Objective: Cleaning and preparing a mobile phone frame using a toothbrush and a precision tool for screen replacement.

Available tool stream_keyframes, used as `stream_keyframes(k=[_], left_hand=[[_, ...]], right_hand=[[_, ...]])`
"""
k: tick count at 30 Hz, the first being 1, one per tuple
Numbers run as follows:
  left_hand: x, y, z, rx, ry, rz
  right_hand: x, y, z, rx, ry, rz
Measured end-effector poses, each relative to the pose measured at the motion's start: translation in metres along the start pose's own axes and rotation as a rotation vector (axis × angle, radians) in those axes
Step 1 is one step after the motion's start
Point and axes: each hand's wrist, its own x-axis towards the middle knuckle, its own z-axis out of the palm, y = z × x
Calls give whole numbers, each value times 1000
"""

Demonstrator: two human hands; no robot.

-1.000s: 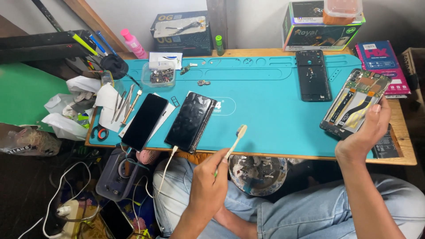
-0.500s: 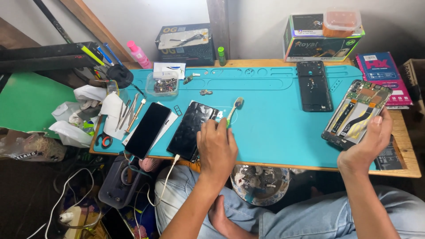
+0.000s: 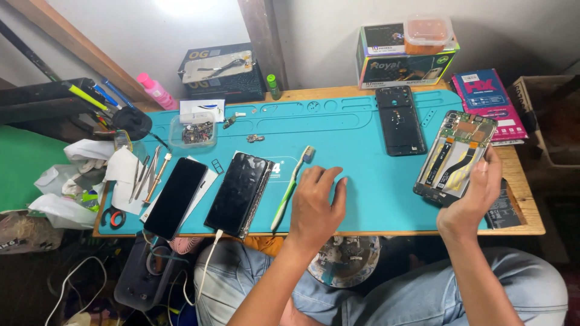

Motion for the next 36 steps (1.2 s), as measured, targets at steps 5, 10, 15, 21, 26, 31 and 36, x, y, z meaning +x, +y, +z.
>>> stream_keyframes(k=[5,10,15,21,26,31,36], left_hand=[[3,-7,6,-46,20,-31],[1,-7,7,-59,43,-80],[-2,-7,2,-136,39,-55],[35,-35,-56,44,276,-91],[64,-133,-97,351,49,-390],[85,-169,-104,393,-92,-467],[86,-175,-97,478,-164,-443]], right_hand=[[1,4,-4,-8,0,21],[-2,3,-3,-7,-20,23],[-8,-4,4,-220,-96,-81],[-31,8,36,35,-20,157],[-30,23,28,-29,-28,138],[-33,15,32,-124,-58,119],[-35,15,33,-132,-105,106]])
